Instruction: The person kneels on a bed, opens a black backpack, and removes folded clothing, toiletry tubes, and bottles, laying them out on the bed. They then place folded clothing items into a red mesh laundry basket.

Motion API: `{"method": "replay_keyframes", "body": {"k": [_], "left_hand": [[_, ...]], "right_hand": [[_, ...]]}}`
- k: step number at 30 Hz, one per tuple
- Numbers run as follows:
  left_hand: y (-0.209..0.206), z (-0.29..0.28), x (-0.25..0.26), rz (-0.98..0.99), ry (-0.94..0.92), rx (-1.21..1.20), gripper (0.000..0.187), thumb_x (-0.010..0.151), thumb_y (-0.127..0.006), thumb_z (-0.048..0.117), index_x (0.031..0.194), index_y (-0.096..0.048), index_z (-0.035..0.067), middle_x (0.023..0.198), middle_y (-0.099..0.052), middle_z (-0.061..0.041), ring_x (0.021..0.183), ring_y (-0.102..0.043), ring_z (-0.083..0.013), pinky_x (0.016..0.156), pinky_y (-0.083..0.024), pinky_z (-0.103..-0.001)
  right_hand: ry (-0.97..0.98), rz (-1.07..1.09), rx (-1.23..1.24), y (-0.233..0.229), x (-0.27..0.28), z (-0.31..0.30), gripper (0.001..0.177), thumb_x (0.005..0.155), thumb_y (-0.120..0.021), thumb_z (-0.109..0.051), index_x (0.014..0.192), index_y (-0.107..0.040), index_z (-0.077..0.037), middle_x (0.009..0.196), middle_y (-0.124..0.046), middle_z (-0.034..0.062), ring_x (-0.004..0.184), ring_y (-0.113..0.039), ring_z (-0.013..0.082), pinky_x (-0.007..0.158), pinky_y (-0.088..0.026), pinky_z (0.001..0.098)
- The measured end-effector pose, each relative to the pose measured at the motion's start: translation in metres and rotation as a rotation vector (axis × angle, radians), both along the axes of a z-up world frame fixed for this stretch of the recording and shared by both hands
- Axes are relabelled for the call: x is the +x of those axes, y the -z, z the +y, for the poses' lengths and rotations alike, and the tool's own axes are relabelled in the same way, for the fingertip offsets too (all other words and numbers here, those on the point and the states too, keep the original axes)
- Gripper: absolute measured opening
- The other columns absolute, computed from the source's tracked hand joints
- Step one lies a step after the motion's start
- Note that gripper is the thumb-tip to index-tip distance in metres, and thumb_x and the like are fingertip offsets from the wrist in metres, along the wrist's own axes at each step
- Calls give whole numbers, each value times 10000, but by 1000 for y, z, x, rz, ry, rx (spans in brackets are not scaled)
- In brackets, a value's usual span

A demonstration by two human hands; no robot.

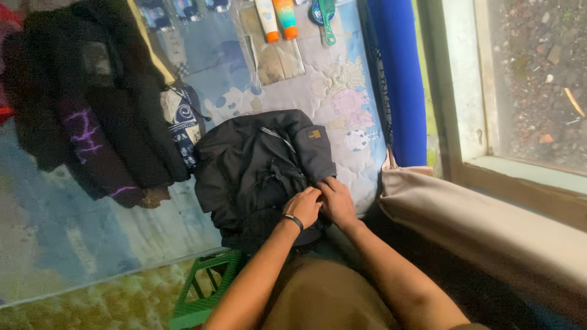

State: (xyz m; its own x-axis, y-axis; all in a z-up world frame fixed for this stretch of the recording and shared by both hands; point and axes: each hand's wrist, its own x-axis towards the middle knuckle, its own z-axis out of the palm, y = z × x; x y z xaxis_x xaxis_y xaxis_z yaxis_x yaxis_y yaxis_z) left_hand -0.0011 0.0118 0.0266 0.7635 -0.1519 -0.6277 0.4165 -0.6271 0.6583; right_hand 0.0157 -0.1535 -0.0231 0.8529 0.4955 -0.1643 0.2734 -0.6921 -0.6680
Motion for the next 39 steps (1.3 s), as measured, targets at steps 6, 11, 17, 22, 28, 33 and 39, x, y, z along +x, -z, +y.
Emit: {"method": "replay_keyframes", "body": {"k": [6,11,17,22,28,33,39], "left_hand": [[4,-4,-18,17,-35,85,365,961,-624,212,1305,-603,91,1330,-640,-153,1182,-602,-402,981,-500,-487],[-13,-5,-31,70,-10,119,425,955,-641,241,1344,-562,90,1356,-598,-184,1224,-566,-410,1008,-478,-489],[-31,-1,-35,119,-8,132,451,949,-648,268,1355,-552,97,1357,-595,-170,1239,-562,-400,1022,-471,-483],[-41,0,-31,150,-18,159,472,952,-653,296,1371,-548,106,1380,-590,-153,1264,-557,-385,1044,-468,-475],[-46,-7,-27,178,-38,154,487,951,-653,303,1386,-539,114,1407,-577,-136,1290,-545,-365,1061,-456,-471],[-47,-15,-23,90,-71,117,468,952,-656,282,1372,-549,104,1408,-581,-138,1283,-555,-368,1060,-462,-461],[-64,-18,-14,-329,-180,43,551,919,-670,134,1443,-507,80,1441,-560,-171,1303,-536,-388,1074,-460,-463]], "right_hand": [[197,-56,-248,37,2,23,525,798,-731,-96,1298,-592,-22,1324,-584,195,1268,-534,392,1017,-395,602],[401,313,-333,46,23,36,333,940,-722,-296,1164,-656,-59,1211,-665,189,1137,-637,402,988,-503,516],[371,397,-360,67,28,40,399,825,-760,-294,1107,-669,-27,1107,-693,212,1087,-642,420,885,-496,554],[386,436,-279,94,19,17,370,866,-732,-296,1088,-665,-8,1081,-706,260,1056,-657,444,918,-520,530],[387,345,-137,94,5,-1,344,854,-764,-300,1015,-677,-9,973,-719,254,986,-676,448,876,-530,507],[681,429,133,47,13,-5,305,869,-769,-295,1030,-714,-43,833,-715,131,791,-689,268,764,-534,396],[656,543,50,-46,34,-18,255,871,-735,-242,1029,-709,-43,789,-700,87,715,-658,170,690,-528,319]]}}
